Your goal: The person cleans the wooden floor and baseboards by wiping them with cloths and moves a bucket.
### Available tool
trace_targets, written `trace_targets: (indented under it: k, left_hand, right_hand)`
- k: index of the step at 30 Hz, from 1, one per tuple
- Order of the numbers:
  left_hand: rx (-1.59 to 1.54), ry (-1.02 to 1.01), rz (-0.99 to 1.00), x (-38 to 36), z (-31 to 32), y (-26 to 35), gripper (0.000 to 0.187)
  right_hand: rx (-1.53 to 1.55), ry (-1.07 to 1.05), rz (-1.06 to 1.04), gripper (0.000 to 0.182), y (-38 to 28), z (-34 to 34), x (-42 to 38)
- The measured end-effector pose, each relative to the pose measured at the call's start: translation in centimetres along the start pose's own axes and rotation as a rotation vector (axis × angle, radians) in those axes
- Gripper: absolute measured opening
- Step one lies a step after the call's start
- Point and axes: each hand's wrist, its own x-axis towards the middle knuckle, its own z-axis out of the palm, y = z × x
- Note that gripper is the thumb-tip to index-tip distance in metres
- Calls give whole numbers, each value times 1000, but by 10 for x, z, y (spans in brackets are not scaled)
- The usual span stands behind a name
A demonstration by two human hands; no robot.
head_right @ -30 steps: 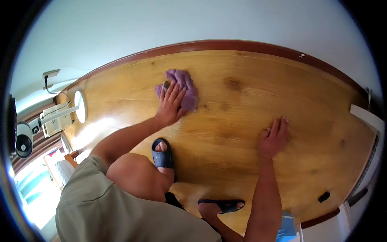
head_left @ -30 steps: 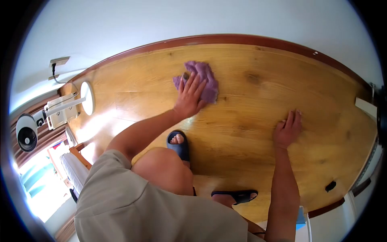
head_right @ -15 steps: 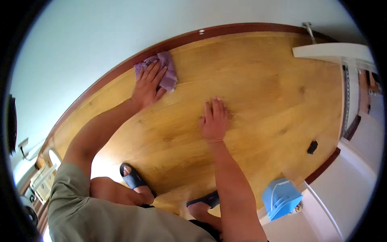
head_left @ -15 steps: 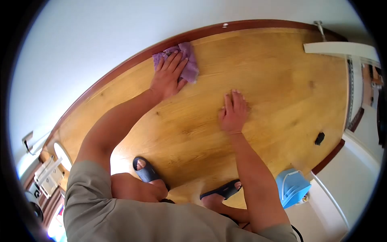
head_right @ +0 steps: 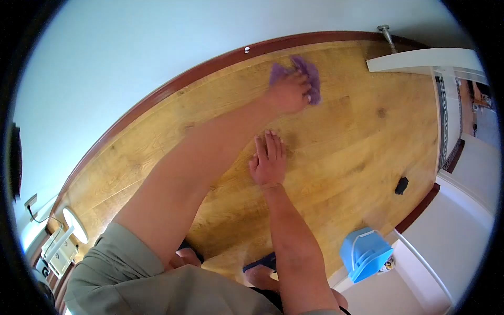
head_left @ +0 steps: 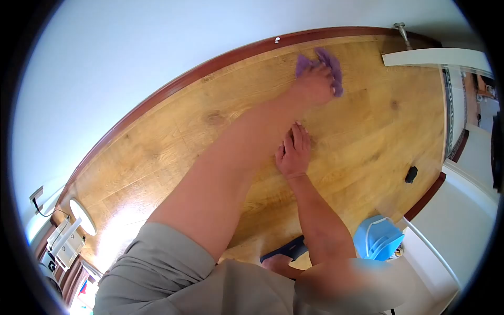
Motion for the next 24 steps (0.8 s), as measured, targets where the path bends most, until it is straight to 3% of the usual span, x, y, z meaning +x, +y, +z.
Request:
trace_targets:
  k: [4,6,8,10,12,15,18,20,22,24]
  left_hand:
    - [-370,-166,229,-51,7,24,47]
    - [-459,257,350,-74,15,13,42]
    - [-88,367,2,-105,0,-1,44]
    - [-22,382,-257,-131,-10,-35,49]
    - [175,415,-278,-153,-9,-53,54]
    - [301,291,-307,-158,-4,-51,57]
    - [321,283,-314,-158,-7,-51,57]
    - [328,316,-298,-156,-5,-53,56]
    - [326,321,-293,-159,-3,-52,56]
    - [318,319,-299,-158,-6,-51,55]
  right_hand:
    - [9,-14,13,49,10,11,-10]
    - [25,-76,63,48,8,13,-13]
    - [53,-12,28,48,4,3,-5]
    - [63,38,-5,48,3,-2,0]
    - [55,59,-22,47,1,-4,4]
    - [77,92,-6,39,-1,-10,6]
    - [394,144,134,30,8,-14,11]
    - [151,158,244,25,40,-37,29]
    - [220,245,607,28,62,-66,64]
    - [220,54,679,29,82,-82,93]
